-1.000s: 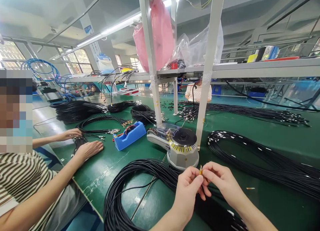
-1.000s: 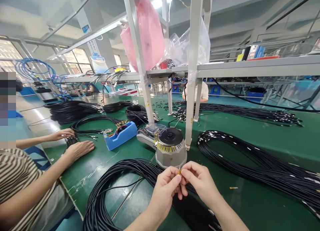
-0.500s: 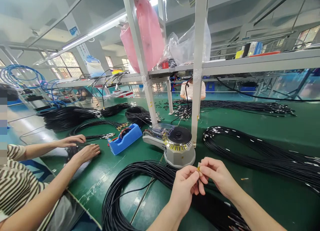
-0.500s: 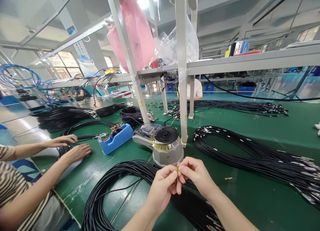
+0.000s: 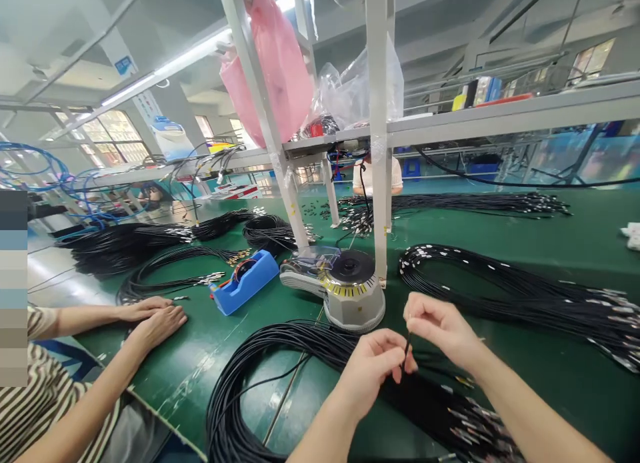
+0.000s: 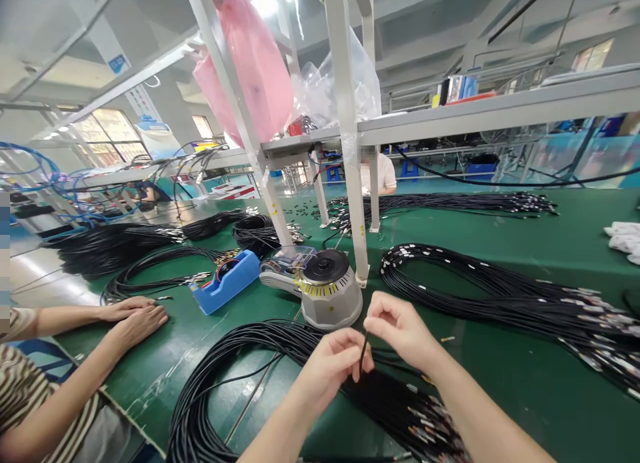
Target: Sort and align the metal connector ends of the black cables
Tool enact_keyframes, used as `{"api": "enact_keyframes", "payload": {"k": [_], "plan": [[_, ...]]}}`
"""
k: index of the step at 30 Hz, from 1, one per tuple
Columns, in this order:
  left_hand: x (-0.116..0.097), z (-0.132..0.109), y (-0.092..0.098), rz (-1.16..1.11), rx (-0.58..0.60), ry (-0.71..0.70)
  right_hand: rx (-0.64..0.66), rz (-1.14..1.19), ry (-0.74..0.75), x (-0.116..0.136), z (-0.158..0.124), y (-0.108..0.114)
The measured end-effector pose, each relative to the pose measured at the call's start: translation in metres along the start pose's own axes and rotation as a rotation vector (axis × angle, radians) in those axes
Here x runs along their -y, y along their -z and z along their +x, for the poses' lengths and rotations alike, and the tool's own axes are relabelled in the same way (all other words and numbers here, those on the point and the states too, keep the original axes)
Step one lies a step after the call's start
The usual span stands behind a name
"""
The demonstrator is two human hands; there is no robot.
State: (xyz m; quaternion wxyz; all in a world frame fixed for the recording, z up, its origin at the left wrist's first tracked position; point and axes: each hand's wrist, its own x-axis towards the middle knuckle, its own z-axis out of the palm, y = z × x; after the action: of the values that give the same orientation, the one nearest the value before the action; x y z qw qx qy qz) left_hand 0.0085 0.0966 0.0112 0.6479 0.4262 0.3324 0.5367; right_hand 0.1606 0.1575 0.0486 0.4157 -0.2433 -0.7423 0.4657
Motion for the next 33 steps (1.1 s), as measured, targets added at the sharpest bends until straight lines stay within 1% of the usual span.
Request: {"api": "enact_keyframes", "payload": {"k": [1,3,4,5,6,7,9,11,12,14,16,18,20,23,25,27,28,29,30,33], "plan": [[0.000,0.000,0.001,0.052,-0.062,-0.038,-0.056,-0.046,0.012,0.003,-0.001,0.009],[0.000,0.001,0.002,0.147,-0.223,-0.116,-0.186,-0.149,0.008,0.006,-0.004,0.032],[0.001,0.001,0.002,0.192,-0.284,-0.139,-0.243,-0.195,-0.012,0.005,-0.006,0.046],[0.002,0.000,0.002,0.241,-0.308,-0.147,-0.294,-0.231,-0.041,0.002,-0.009,0.060],[0.005,0.000,0.000,0.300,-0.290,-0.147,-0.319,-0.262,-0.084,-0.004,-0.013,0.075],[0.007,-0.001,-0.002,0.378,-0.238,-0.149,-0.332,-0.283,-0.131,-0.011,-0.019,0.088],[0.014,-0.003,-0.007,0.595,-0.076,-0.193,-0.346,-0.370,-0.235,-0.031,-0.032,0.110],[0.022,-0.003,-0.014,0.832,0.066,-0.277,-0.319,-0.440,-0.295,-0.054,-0.049,0.123],[0.026,-0.002,-0.017,0.932,0.118,-0.308,-0.303,-0.477,-0.314,-0.064,-0.057,0.126],[0.035,0.000,-0.022,1.089,0.193,-0.330,-0.300,-0.554,-0.330,-0.083,-0.071,0.128],[0.043,0.003,-0.026,1.224,0.234,-0.314,-0.327,-0.637,-0.329,-0.095,-0.082,0.128],[0.048,0.005,-0.029,1.327,0.246,-0.293,-0.347,-0.696,-0.315,-0.100,-0.086,0.126],[0.050,0.006,-0.030,1.361,0.217,-0.310,-0.334,-0.724,-0.287,-0.099,-0.085,0.124],[0.042,0.004,-0.030,1.234,0.112,-0.424,-0.291,-0.736,-0.218,-0.086,-0.077,0.117],[0.033,0.001,-0.029,1.093,-0.015,-0.519,-0.279,-0.739,-0.153,-0.073,-0.072,0.111],[0.023,-0.006,-0.026,0.990,-0.155,-0.613,-0.295,-0.719,-0.096,-0.059,-0.066,0.103],[0.019,-0.011,-0.024,0.966,-0.201,-0.654,-0.301,-0.688,-0.087,-0.052,-0.063,0.099],[0.015,-0.015,-0.023,0.959,-0.215,-0.684,-0.294,-0.634,-0.099,-0.045,-0.059,0.095],[0.011,-0.020,-0.023,0.966,-0.187,-0.697,-0.268,-0.558,-0.130,-0.038,-0.055,0.089],[0.006,-0.030,-0.022,0.965,0.015,-0.655,-0.131,-0.276,-0.248,-0.021,-0.034,0.064]]}}
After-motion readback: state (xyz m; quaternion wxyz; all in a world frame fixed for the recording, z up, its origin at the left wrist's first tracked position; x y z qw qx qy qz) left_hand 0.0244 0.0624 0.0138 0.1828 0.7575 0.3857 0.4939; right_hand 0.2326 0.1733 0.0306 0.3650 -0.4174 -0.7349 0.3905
